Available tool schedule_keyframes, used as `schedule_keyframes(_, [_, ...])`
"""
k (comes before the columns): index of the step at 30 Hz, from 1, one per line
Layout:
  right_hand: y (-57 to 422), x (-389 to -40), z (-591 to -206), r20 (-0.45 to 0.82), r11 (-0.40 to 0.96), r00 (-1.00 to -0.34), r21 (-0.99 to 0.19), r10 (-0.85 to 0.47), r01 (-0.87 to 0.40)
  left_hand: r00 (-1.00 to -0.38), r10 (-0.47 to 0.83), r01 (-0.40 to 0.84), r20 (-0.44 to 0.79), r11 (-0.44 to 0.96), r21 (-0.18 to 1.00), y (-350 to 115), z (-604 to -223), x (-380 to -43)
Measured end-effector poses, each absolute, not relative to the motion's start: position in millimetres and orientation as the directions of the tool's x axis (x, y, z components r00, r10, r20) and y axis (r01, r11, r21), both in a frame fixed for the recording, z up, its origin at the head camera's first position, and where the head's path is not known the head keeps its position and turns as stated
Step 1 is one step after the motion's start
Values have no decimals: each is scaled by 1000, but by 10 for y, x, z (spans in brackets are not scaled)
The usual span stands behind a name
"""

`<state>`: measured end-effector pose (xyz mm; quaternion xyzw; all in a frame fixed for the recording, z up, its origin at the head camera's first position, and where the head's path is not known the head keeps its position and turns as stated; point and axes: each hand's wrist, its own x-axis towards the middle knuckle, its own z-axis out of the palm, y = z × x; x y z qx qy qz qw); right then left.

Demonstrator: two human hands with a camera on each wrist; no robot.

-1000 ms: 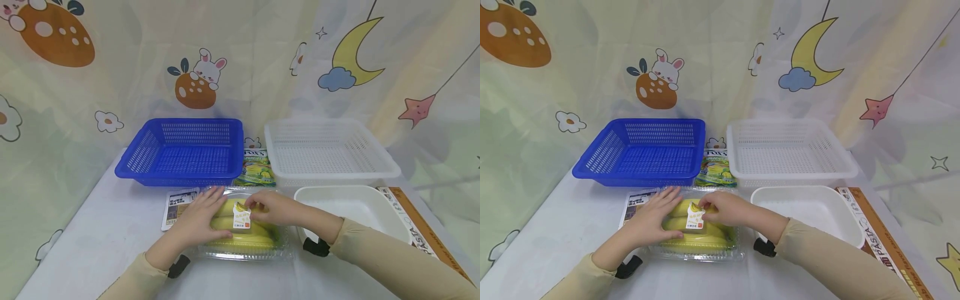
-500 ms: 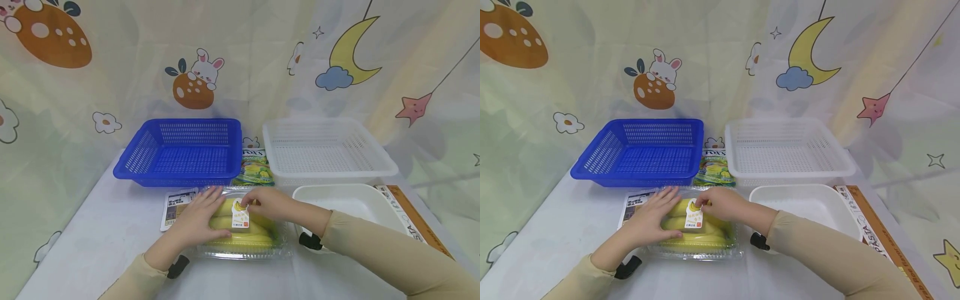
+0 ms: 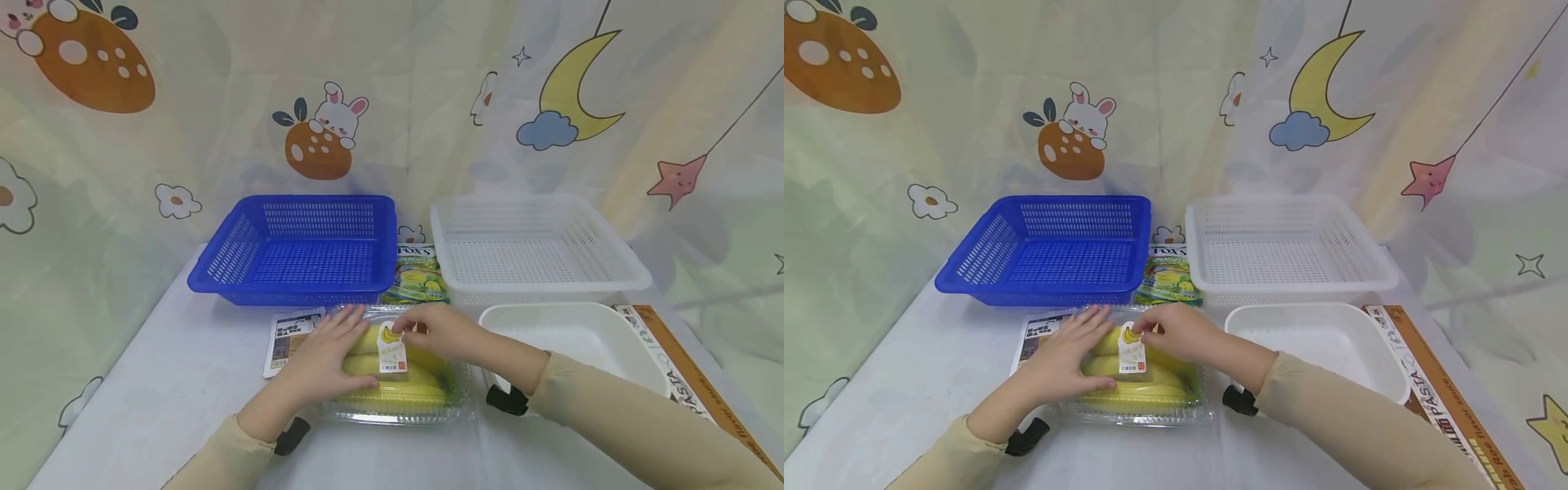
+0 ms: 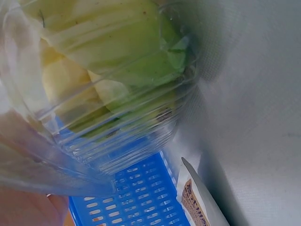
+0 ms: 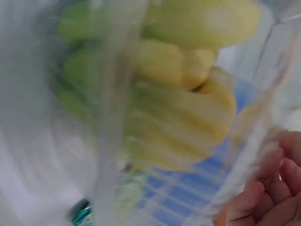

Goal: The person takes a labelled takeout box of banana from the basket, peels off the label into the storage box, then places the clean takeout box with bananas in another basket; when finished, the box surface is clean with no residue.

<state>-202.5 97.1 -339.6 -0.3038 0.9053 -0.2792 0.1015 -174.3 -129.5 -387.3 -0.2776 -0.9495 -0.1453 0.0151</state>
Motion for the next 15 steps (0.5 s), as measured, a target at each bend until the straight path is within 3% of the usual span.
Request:
schedule_keyframes(6, [1043, -1978, -3288, 61, 610, -802, -616, -594, -499, -847, 520, 530, 113, 806, 264, -1286, -3862, -1742])
schedule_keyframes(15, [1179, -1962, -3243, 60, 623, -830, -631, -554, -462, -854, 508, 518, 110, 814, 264, -1285, -3858, -1725])
